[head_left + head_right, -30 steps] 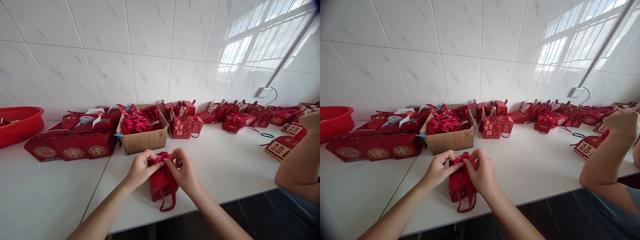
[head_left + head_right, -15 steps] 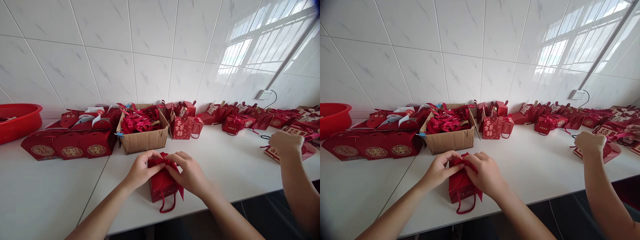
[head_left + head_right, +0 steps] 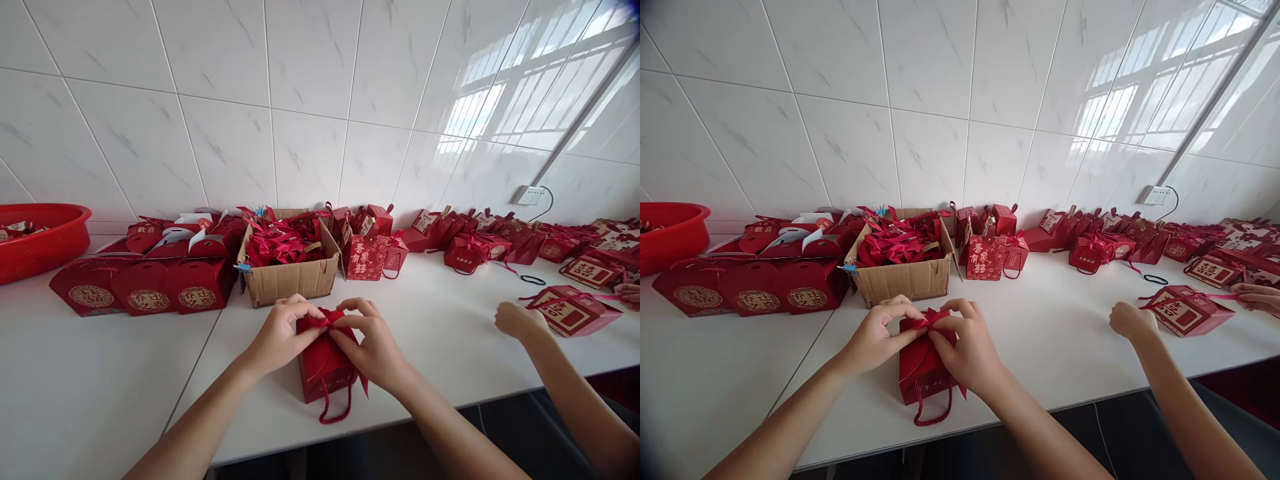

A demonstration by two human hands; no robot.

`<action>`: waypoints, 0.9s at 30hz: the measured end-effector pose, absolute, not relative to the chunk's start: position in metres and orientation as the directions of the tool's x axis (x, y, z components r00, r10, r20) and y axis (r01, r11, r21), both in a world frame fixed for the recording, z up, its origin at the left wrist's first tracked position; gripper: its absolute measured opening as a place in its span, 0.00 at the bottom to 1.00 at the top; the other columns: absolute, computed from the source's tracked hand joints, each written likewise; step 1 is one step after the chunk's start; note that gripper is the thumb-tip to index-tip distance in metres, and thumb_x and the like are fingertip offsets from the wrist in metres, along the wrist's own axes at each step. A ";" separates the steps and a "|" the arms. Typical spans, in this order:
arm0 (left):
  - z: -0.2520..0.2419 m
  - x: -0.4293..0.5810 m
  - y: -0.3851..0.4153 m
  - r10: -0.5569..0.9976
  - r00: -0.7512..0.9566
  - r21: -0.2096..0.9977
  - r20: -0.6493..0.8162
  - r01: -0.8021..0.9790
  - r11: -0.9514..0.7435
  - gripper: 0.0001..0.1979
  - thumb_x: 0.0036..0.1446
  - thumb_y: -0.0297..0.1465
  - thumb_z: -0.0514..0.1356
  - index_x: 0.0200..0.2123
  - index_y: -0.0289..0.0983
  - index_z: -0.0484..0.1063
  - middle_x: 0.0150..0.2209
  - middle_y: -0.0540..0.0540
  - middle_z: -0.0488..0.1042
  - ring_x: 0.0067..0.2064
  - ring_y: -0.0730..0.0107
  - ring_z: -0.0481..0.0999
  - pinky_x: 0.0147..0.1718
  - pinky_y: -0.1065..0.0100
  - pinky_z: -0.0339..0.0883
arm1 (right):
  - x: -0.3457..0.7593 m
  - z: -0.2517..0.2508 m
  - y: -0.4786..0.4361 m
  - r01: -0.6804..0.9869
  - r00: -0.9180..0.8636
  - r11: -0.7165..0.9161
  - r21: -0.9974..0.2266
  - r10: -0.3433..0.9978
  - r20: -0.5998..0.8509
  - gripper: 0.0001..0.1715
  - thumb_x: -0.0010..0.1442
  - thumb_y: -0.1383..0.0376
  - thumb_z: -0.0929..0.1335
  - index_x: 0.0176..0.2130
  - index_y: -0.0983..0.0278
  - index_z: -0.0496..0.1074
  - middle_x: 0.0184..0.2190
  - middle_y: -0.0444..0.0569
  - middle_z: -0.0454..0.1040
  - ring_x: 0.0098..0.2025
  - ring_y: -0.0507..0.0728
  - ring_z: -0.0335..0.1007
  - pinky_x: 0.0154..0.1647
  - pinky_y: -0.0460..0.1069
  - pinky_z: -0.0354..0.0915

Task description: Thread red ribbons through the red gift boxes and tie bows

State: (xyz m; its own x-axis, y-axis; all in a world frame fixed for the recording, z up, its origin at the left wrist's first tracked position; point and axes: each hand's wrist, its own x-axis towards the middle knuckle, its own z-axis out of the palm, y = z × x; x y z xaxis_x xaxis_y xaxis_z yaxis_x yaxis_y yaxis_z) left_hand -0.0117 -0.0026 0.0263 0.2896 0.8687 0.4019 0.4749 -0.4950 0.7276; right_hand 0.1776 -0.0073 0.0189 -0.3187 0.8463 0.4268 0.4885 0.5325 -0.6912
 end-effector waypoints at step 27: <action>0.035 -0.015 -0.001 0.862 0.401 0.704 0.309 0.513 -0.491 0.05 0.55 0.33 0.61 0.30 0.40 0.76 0.35 0.46 0.76 0.40 0.63 0.74 0.42 0.64 0.67 | 0.179 0.012 -0.006 0.242 -0.328 0.323 -0.915 0.915 0.236 0.16 0.63 0.56 0.62 0.35 0.62 0.74 0.46 0.52 0.73 0.49 0.57 0.68 0.51 0.53 0.63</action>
